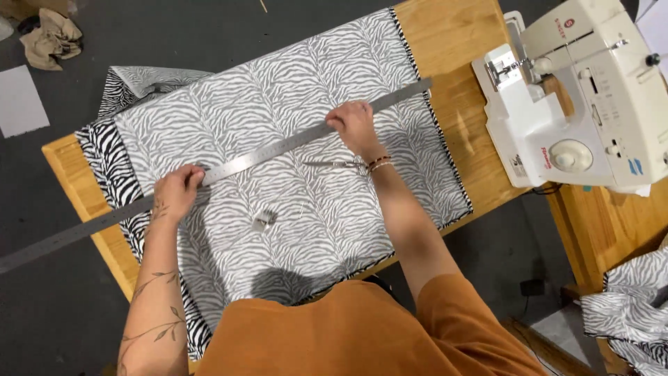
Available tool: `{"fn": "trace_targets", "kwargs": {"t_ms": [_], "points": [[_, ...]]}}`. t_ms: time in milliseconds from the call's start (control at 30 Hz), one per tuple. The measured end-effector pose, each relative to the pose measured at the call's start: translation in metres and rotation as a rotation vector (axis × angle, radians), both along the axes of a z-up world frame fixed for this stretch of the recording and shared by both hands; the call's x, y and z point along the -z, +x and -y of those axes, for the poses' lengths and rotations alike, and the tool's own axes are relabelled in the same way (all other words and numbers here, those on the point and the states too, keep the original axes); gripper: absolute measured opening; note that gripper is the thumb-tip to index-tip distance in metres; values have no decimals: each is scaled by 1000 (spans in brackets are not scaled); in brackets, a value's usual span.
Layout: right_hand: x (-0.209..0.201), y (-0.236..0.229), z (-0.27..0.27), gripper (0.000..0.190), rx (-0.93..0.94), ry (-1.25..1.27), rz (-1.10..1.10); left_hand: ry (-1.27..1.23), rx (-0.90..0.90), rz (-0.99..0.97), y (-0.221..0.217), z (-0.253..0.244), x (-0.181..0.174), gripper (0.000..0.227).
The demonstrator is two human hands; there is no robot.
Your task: The person measures a piece of zebra-print fabric on a wooden table using a metal ruler. They align the ruler along the edges and corners to check dimensions, occasionally smoothing the fabric with their hands.
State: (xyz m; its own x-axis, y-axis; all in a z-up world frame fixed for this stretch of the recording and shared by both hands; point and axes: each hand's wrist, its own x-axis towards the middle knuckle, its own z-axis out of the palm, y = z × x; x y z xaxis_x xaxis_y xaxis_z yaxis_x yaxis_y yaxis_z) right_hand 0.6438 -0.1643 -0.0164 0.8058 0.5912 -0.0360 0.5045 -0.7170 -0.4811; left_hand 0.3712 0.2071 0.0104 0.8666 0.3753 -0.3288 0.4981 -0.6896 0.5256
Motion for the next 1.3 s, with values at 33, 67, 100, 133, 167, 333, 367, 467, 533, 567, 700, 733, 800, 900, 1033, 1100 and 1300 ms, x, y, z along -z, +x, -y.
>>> {"fn": "trace_targets", "kwargs": {"t_ms": [33, 67, 100, 133, 167, 333, 367, 467, 533, 567, 700, 733, 800, 900, 1033, 1100, 1300], "points": [[1, -3, 0, 15, 5, -1, -4, -1, 5, -4, 1, 3, -3, 24], [1, -6, 0, 10, 5, 71, -13, 29, 14, -55, 1, 6, -7, 24], [1, -9, 0, 6, 7, 142, -18, 59, 24, -103, 2, 9, -9, 25], [9, -10, 3, 6, 13, 140, -18, 58, 30, -103, 5, 9, -8, 25], [15, -12, 7, 10, 50, 186, 78, 32, -6, -98, 8, 10, -7, 26], [17, -19, 35, 27, 290, 138, 399, -104, -113, -75, 18, 36, -57, 35], [15, -18, 41, 33, 362, 125, 484, -101, -140, -69, 20, 41, -64, 35], [13, -12, 63, 44, 468, 109, 535, -55, -107, -16, 12, 42, -49, 37], [13, -10, 77, 50, 502, 103, 501, -16, -45, 30, 1, 38, -28, 40], [13, -5, 81, 52, 482, 101, 478, 17, -8, 67, -1, 35, -18, 40], [10, 13, 98, 55, 415, 67, 464, 104, 77, 174, -14, 15, 33, 42], [12, 16, 100, 55, 426, 66, 461, 105, 88, 172, -14, 15, 33, 42], [18, 21, 108, 53, 416, 102, 417, 110, 97, 186, -15, 15, 35, 40], [24, 19, 108, 57, 441, 100, 411, 122, 82, 192, -18, 19, 35, 41], [16, 17, 112, 46, 440, 157, 349, 67, 156, 241, -23, 16, 31, 39], [15, 18, 112, 43, 461, 178, 343, 43, 71, 168, -22, 22, 24, 42], [14, 23, 113, 55, 531, 157, 350, -65, -15, 189, -18, 35, 20, 47]]}}
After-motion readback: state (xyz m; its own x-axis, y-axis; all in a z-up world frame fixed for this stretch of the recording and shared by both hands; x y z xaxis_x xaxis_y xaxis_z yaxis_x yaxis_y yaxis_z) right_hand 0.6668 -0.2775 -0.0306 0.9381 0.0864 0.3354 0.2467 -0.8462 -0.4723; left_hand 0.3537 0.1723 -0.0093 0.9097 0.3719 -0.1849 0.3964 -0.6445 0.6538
